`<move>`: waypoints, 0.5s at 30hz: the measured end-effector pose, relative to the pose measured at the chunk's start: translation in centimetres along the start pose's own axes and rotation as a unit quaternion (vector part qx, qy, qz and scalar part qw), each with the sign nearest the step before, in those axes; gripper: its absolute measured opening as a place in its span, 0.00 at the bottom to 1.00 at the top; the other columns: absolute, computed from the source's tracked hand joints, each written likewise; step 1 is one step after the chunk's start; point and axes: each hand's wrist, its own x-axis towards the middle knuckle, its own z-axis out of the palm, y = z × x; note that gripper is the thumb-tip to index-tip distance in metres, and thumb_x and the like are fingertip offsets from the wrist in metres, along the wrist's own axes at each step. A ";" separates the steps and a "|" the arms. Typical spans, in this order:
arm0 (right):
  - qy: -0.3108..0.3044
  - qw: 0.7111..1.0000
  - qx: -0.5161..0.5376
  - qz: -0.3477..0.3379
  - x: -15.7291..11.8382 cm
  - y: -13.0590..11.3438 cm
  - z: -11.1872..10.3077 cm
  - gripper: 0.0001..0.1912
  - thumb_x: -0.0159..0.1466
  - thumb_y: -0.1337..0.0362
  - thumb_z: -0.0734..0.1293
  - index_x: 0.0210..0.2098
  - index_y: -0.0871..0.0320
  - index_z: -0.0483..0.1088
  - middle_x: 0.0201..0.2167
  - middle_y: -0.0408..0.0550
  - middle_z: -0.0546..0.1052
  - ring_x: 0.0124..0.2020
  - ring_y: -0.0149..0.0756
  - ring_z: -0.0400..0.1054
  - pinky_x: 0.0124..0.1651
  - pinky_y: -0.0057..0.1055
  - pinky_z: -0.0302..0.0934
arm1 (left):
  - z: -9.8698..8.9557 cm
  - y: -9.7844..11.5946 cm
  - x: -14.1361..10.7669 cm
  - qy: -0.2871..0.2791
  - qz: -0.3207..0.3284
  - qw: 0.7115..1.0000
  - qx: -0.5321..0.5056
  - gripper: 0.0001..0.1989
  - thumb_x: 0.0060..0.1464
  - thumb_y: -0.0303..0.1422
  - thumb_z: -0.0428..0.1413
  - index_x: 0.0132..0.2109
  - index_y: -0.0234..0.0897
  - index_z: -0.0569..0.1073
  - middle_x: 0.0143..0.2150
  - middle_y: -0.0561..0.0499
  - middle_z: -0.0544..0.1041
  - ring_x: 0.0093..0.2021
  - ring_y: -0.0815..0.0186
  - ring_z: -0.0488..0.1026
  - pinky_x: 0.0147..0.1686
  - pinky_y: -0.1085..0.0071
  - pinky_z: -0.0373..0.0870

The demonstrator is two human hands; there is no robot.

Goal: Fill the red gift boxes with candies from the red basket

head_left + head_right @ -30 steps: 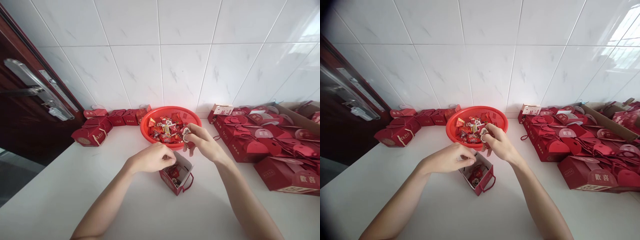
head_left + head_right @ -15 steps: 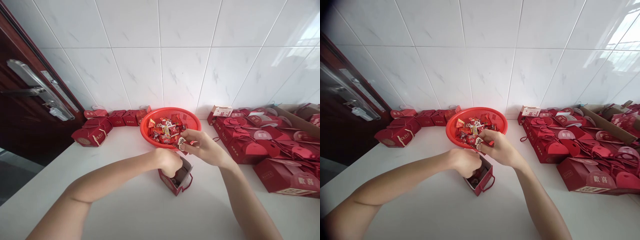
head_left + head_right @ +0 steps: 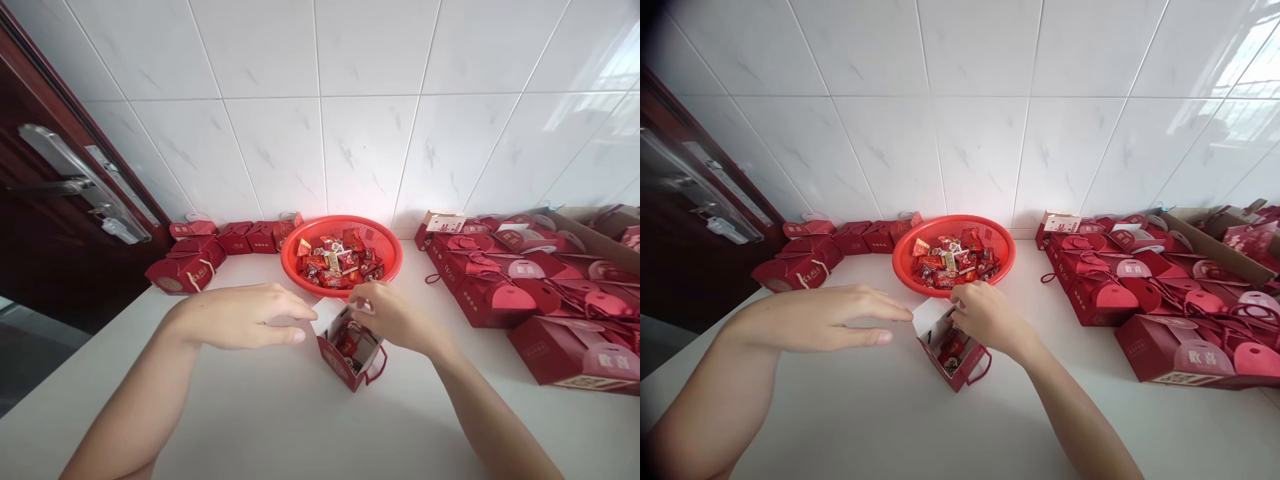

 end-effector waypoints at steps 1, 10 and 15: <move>0.014 1.000 -0.016 0.007 0.0 0.0 -0.1 0.08 0.60 0.74 0.64 0.35 0.58 0.74 0.32 0.47 0.77 0.32 0.34 0.67 0.32 0.29 0.55 | -0.1 0.0 -0.1 -0.011 0.007 1.000 -0.008 0.17 0.61 0.48 0.55 0.46 0.45 0.82 0.42 0.52 0.83 0.46 0.59 0.79 0.46 0.72 0.70; 0.006 0.999 0.016 -0.044 -0.9 -0.2 -1.8 0.11 0.61 0.72 0.67 0.37 0.54 0.79 0.37 0.47 0.78 0.37 0.35 0.69 0.38 0.30 0.60 | 2.1 -1.1 0.7 -0.012 -0.018 1.000 0.000 0.17 0.64 0.39 0.52 0.56 0.47 0.78 0.52 0.52 0.82 0.54 0.59 0.77 0.49 0.72 0.69; -0.020 0.996 0.026 -0.085 -1.6 0.5 -2.9 0.09 0.61 0.71 0.67 0.34 0.55 0.80 0.37 0.46 0.79 0.37 0.36 0.71 0.41 0.31 0.62 | 3.5 -1.7 1.3 0.018 -0.024 0.999 -0.034 0.18 0.65 0.41 0.51 0.55 0.44 0.79 0.50 0.50 0.81 0.46 0.61 0.78 0.43 0.72 0.69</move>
